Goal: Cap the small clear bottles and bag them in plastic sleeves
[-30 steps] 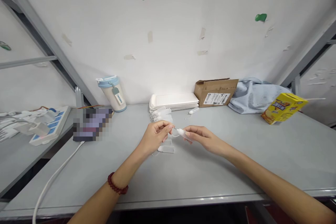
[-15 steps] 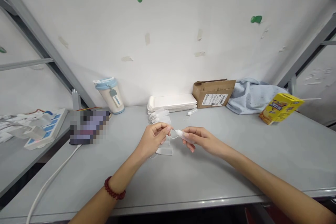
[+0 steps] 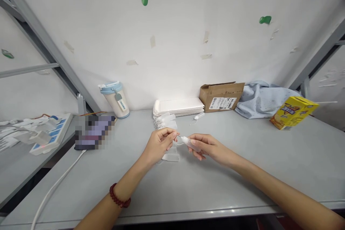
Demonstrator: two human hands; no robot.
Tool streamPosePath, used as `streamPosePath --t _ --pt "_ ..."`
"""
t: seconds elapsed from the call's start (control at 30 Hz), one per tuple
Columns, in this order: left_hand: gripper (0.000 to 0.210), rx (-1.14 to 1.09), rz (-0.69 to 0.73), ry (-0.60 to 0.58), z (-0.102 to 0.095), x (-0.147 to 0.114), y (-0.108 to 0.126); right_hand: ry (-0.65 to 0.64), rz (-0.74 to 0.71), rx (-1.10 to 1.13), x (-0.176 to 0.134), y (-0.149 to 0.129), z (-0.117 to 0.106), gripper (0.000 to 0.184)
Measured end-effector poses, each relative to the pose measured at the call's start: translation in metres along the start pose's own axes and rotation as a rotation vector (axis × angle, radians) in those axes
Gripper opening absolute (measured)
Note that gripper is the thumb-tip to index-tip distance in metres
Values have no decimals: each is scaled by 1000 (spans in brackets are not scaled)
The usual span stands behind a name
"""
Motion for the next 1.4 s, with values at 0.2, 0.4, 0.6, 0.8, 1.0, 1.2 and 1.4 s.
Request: streamPosePath --t 0.2,0.4,0.6,0.8,1.0,1.2,1.4 --pt "30 -12 -21 15 -1 -1 1 10 -5 26 0 -1 0 34" --pt "30 -37 -45 -7 -1 -1 0 14 -11 34 -1 -1 1 33" --pt "28 -56 -56 1 -1 -1 0 21 -11 29 0 1 0 33" --pt "28 -22 -30 1 -2 -1 1 26 -12 26 0 1 0 35" --pt "28 21 16 -40 -2 -1 0 44 -22 -47 -1 -1 -2 35" --pt "27 32 -7 -30 -3 -1 3 56 -24 -76 -1 -2 -4 37" --pt "29 17 -44 -49 -2 -1 2 48 -31 -74 -2 -4 -3 35"
Point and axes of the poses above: each hand's wrist, its own x-axis towards the middle knuckle, its own z-axis out of the palm, y = z × x, the point moved 5 cm from there along x, towards the middle knuckle, and after that the axes turned 3 degrees about z, right-handed, at the moved point
